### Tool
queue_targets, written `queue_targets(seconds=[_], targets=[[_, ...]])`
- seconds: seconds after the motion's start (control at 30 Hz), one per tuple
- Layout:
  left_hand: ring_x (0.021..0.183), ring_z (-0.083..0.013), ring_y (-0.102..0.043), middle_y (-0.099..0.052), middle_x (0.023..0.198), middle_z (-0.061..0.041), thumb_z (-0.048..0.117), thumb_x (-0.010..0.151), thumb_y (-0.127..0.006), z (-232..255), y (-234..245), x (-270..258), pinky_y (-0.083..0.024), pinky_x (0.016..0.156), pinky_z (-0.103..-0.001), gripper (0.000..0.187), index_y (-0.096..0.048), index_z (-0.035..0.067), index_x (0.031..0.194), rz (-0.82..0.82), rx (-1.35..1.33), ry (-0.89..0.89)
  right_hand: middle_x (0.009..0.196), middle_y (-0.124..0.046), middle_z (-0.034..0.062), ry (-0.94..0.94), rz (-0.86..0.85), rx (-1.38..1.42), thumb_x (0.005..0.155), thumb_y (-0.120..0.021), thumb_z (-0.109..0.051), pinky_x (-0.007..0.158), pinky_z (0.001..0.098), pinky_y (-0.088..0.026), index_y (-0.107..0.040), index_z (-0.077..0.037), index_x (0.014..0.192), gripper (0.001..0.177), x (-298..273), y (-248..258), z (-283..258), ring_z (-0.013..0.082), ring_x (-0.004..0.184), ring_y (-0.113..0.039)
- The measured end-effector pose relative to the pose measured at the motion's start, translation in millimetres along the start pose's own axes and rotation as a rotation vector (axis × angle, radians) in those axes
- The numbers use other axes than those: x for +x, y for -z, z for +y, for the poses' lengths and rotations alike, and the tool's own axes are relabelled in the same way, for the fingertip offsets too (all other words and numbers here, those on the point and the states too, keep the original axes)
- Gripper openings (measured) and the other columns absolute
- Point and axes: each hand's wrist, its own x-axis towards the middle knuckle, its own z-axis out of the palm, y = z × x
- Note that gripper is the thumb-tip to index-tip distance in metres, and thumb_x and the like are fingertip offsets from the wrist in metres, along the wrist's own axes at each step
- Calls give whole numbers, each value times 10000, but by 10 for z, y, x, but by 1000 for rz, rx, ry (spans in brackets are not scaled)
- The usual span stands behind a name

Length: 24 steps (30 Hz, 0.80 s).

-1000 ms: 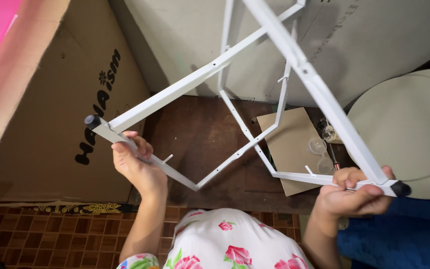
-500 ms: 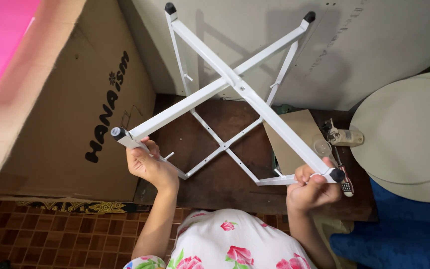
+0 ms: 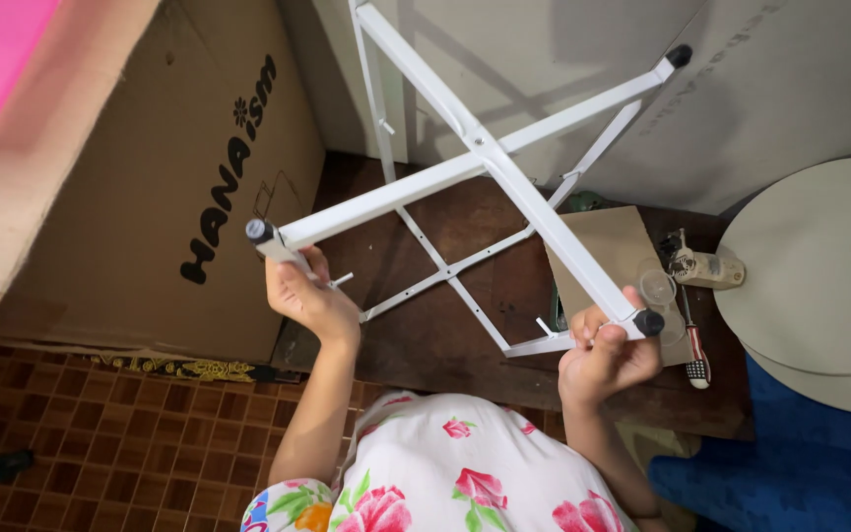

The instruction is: The person assembles a white metal folding table frame on the floor. They join the X-shaped leg braces to the side frames, fit the crossbars into place, and use a screwdriver to tighten screws on the frame joints, repositioning the frame as they work.

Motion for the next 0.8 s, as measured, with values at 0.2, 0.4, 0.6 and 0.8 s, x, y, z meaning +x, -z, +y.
queue_targets(seconds=[0.2,0.4,0.6,0.8], targets=[[971,-195,-621,-634,1072,-102,459,1051,-624,199,1,72,-531,913,-338,594,-526,-45,1350,-219,128,-36,712,-527,64,-79,-102,87,1034,-724,-358,489,265,-357,-613,-45,1404,497,37,-12,-115,137,576,-459],[1369,-329,-459,-548,1318,-141,296,987,-712,9,193,-226,-380,1167,-471,449,-513,122,1350,-212,677,-994,697,-517,90,-54,-96,72,1040,-683,-334,464,279,-389,-589,-48,1432,494,-1,45,-81,159,546,-467],[1296,-331,-586,-640,1294,-90,92,921,-727,-969,292,-619,-473,1062,-477,349,-627,109,1255,-1096,690,-181,711,-526,117,-57,-131,46,1055,-615,-360,469,307,-431,-536,-62,1472,519,7,110,-126,180,540,-479],[1285,-397,-539,-572,1394,-145,132,820,-751,-1870,446,-779,-450,1010,-513,472,-654,80,1279,-1230,863,-125,849,-564,165,-155,-257,5,1037,-598,-425,585,337,-506,-573,-14,1318,499,-56,310,-144,229,636,-559]])
